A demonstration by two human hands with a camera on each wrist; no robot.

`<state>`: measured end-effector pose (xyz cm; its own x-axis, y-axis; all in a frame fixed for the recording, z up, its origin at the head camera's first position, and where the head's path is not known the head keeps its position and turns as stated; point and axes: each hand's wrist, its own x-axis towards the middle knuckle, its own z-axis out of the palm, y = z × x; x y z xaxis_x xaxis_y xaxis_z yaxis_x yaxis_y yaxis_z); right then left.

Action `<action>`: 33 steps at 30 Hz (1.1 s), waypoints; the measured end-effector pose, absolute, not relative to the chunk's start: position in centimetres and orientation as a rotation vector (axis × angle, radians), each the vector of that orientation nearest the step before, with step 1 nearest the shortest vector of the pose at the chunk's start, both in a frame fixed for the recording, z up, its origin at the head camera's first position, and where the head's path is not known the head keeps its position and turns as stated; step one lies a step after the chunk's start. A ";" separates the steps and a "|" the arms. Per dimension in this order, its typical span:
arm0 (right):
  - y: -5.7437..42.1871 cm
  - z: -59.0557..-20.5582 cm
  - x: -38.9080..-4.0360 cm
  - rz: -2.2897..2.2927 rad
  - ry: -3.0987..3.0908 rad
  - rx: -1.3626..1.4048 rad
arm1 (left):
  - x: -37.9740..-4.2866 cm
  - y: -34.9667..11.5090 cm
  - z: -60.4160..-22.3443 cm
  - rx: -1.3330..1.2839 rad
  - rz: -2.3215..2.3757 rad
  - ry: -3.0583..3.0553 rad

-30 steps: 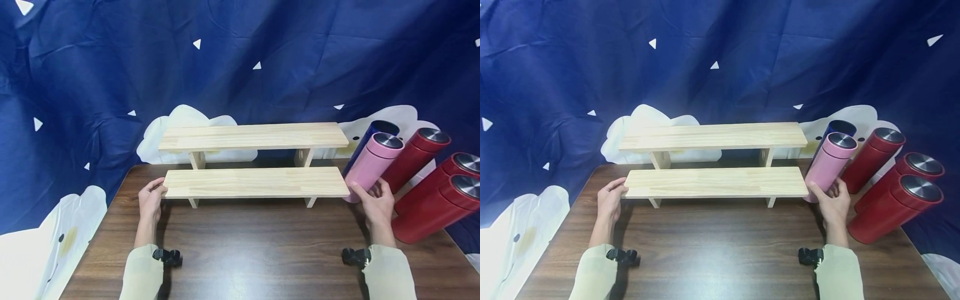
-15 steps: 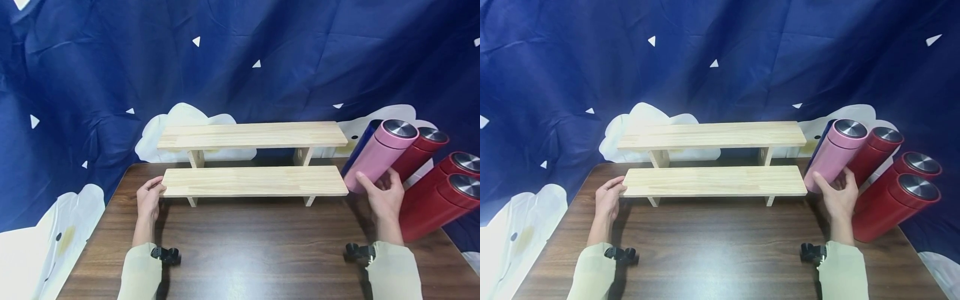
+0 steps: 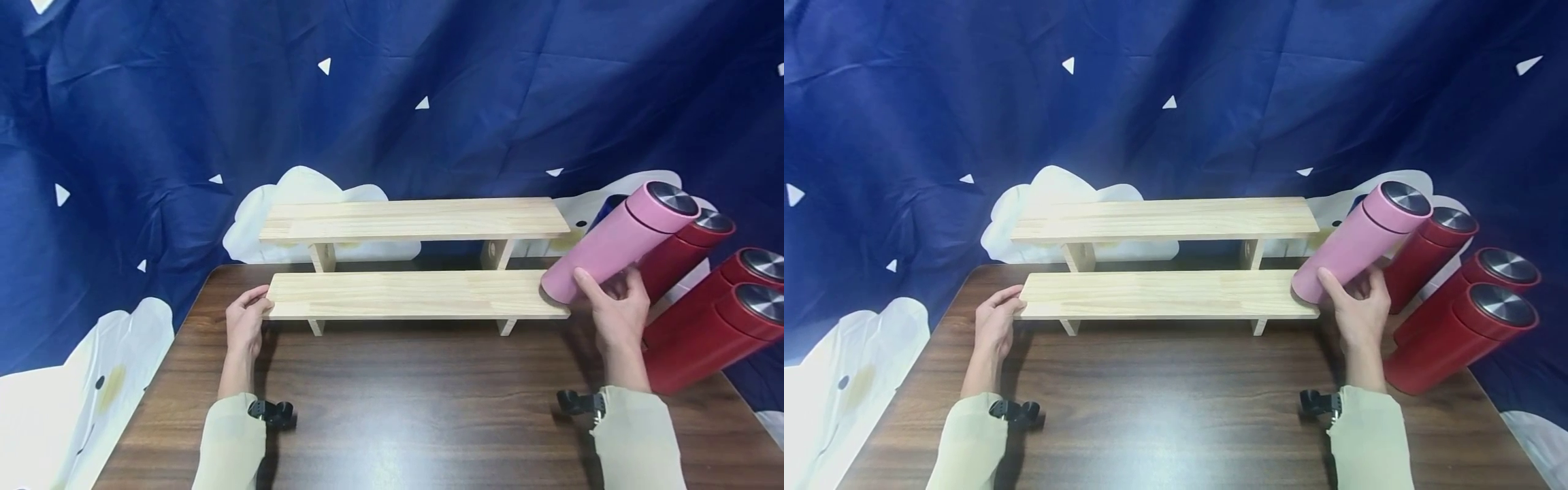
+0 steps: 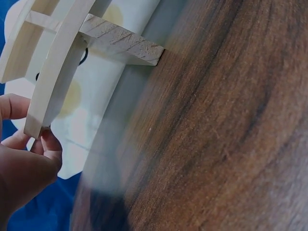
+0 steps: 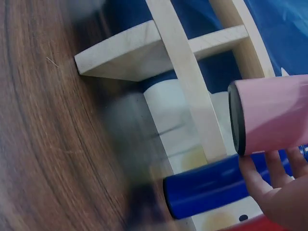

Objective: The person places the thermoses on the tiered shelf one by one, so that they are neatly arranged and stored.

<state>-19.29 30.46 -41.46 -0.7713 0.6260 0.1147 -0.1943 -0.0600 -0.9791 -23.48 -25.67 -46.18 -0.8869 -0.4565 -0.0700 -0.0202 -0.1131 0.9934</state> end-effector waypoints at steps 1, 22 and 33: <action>30.3 -41.4 -19.3 1.891 -1.656 -0.458 | -23.5 -25.7 -46.2 0.532 -2.075 -1.864; 26.0 -40.9 -20.8 2.202 -1.302 -0.236 | -23.5 -25.9 -46.3 0.520 -2.024 -1.890; 23.4 -40.8 -21.6 2.260 -1.270 -0.213 | -23.6 -25.8 -46.4 0.525 -2.057 -1.876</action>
